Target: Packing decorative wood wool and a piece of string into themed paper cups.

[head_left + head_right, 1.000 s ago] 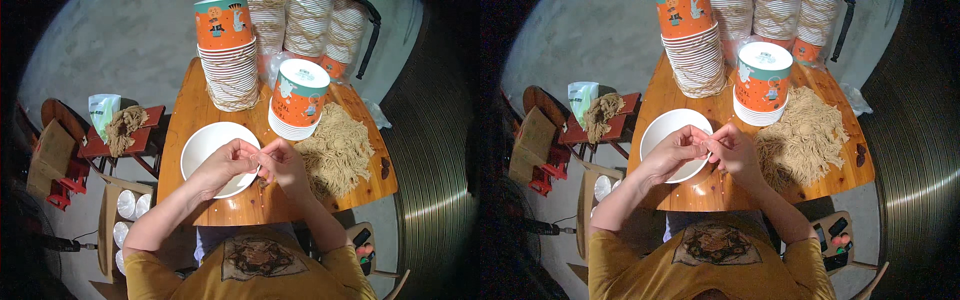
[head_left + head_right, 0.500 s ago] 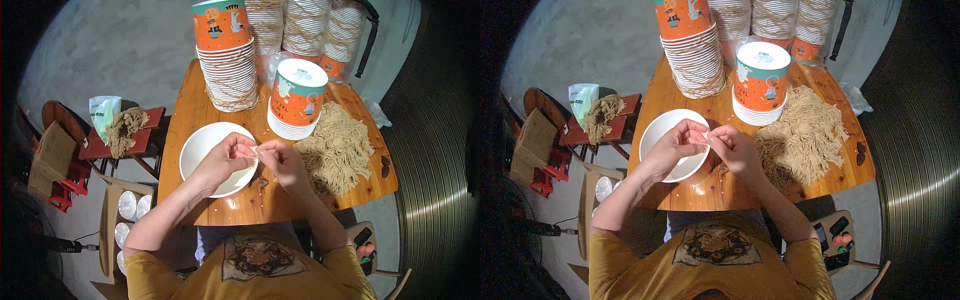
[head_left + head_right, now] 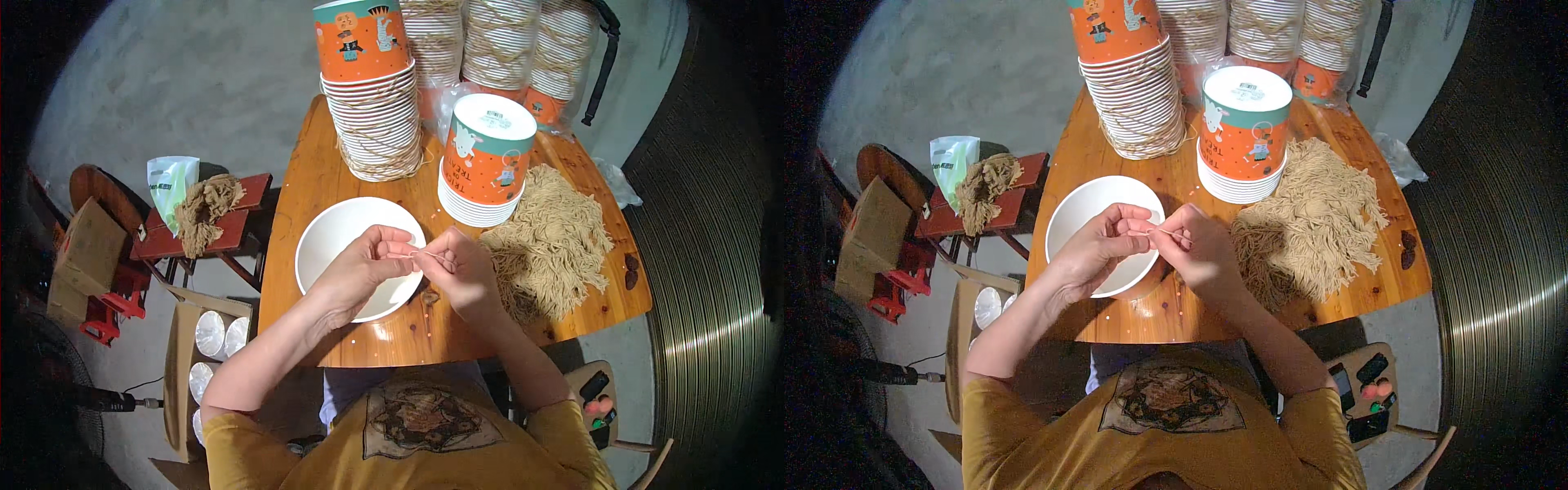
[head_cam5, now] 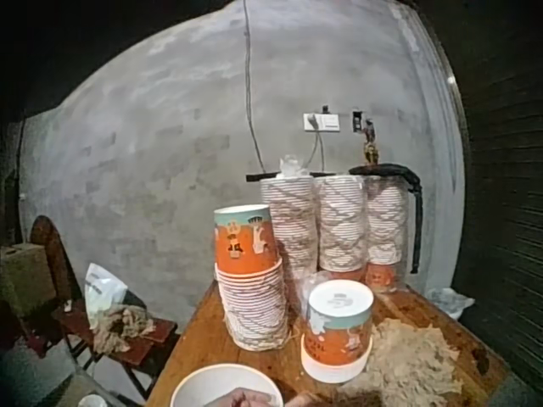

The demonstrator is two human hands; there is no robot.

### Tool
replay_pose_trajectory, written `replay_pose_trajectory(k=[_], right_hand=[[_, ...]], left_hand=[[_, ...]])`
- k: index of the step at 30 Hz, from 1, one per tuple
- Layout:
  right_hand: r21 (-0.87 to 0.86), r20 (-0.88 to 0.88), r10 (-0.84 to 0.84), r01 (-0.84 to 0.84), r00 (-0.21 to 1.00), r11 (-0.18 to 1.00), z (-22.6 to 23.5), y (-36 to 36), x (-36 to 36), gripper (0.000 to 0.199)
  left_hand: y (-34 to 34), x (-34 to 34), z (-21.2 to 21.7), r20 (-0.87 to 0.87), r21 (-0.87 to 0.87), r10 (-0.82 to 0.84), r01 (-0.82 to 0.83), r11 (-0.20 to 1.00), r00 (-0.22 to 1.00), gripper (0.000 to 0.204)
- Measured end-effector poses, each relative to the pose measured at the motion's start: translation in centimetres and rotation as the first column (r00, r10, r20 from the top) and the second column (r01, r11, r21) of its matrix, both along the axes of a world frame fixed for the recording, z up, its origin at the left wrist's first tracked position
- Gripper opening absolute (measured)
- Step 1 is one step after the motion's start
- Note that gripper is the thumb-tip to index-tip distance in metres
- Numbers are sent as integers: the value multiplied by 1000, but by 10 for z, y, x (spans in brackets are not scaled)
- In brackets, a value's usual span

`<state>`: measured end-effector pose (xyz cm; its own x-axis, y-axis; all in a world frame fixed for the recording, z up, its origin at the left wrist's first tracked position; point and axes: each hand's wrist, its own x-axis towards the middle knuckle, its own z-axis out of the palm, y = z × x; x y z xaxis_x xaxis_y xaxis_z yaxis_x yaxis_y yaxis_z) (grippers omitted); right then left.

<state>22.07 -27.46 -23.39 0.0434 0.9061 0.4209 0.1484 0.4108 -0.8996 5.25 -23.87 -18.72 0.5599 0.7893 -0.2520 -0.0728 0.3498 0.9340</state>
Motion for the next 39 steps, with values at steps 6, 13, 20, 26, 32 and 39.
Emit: replay_pose_trajectory(k=[6, 13, 20, 26, 32, 39], right_hand=[[-171, -107, 72, -89, 992, 981, 11, -3, 1, 11], [-202, 66, 30, -16, 997, 979, 15, 0, 6, 9], [-253, 68, 89, -69, 994, 965, 15, 3, 8, 7], [-239, 33, 64, -54, 997, 970, 17, 1, 6, 11], [-250, 84, 47, -24, 995, 968, 16, 0, 6, 11], [-208, 153, 0, 32, 988, 978, 8, 3, 7, 11]], left_hand=[[1, -1, -3, 38, -77, 63, -59, 995, 997, 34], [3, 0, -5, -29, -3, 15, -15, 1000, 999, 17], [5, -1, -8, -274, 328, 39, 55, 943, 961, 10], [3, 2, -8, -378, 674, 222, 102, 732, 899, 4], [-2, 7, -7, -292, 897, 439, 84, 434, 850, 4], [-4, 7, -5, -344, 817, 339, 102, 567, 876, 5]])
